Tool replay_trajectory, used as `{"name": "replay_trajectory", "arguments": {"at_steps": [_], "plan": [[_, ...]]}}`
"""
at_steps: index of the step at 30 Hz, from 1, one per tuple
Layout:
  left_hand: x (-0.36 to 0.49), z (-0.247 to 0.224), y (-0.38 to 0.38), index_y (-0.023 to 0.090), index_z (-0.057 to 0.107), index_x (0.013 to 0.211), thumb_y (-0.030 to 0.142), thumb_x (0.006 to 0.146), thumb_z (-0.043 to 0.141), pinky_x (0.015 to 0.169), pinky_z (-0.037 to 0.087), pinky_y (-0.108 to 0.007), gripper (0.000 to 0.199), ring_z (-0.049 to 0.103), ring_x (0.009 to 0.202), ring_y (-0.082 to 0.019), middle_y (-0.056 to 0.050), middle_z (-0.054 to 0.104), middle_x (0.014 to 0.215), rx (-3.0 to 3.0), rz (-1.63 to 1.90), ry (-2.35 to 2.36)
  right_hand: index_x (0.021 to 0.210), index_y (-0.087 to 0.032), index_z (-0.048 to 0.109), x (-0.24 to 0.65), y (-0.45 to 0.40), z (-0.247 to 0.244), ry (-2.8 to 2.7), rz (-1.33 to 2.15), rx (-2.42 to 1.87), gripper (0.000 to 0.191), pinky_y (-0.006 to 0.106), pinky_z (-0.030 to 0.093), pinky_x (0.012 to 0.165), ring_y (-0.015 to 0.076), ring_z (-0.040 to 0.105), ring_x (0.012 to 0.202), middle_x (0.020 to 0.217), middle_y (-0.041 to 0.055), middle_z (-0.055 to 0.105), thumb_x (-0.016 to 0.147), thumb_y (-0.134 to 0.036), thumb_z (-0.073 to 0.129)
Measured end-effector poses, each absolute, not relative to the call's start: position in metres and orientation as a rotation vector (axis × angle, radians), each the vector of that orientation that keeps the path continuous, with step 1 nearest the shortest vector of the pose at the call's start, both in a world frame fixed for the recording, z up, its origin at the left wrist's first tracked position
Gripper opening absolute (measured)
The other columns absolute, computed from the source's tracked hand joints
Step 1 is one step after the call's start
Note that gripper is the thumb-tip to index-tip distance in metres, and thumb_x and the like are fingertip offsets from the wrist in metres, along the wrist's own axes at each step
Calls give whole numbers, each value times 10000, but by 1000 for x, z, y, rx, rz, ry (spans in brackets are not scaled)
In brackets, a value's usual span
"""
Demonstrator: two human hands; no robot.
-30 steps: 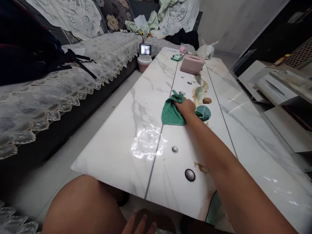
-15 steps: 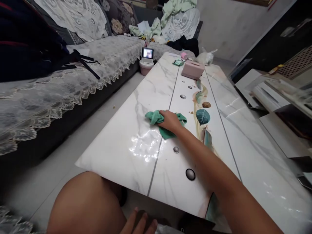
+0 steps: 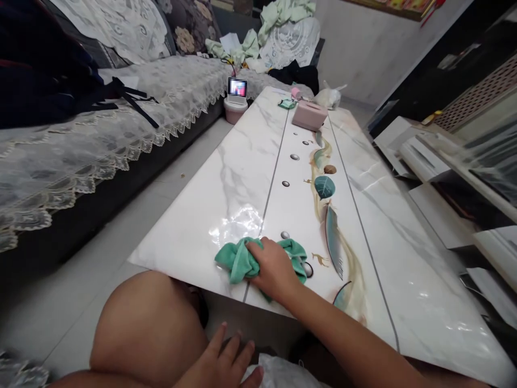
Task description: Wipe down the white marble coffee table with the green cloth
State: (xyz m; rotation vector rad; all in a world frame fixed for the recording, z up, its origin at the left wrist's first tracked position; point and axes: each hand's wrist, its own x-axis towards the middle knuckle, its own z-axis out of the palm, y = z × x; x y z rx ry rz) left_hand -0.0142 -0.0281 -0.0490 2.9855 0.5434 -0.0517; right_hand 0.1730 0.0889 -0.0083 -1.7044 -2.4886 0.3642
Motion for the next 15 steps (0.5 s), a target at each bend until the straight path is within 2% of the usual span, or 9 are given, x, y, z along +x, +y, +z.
{"name": "replay_trajectory", "arguments": {"at_steps": [5, 15], "plan": [[-16, -52, -27, 345, 635, 1322, 362, 1042, 491, 875, 517, -435, 315, 721, 1032, -245, -24, 724, 1249, 3007, 15, 522, 1159, -207, 683, 151, 72, -8, -2347, 404, -1845, 386, 320, 365, 700, 253, 576, 860, 985, 114, 645, 857, -445, 657], [-10, -44, -25, 329, 657, 1312, 316, 1065, 417, 861, 551, -458, 345, 726, 1048, -267, -48, 721, 1247, 2981, -86, 491, 1221, -233, 645, 101, 104, -8, -2487, 439, -1656, 395, 345, 434, 744, 271, 588, 944, 1066, 115, 630, 870, -414, 647]]}}
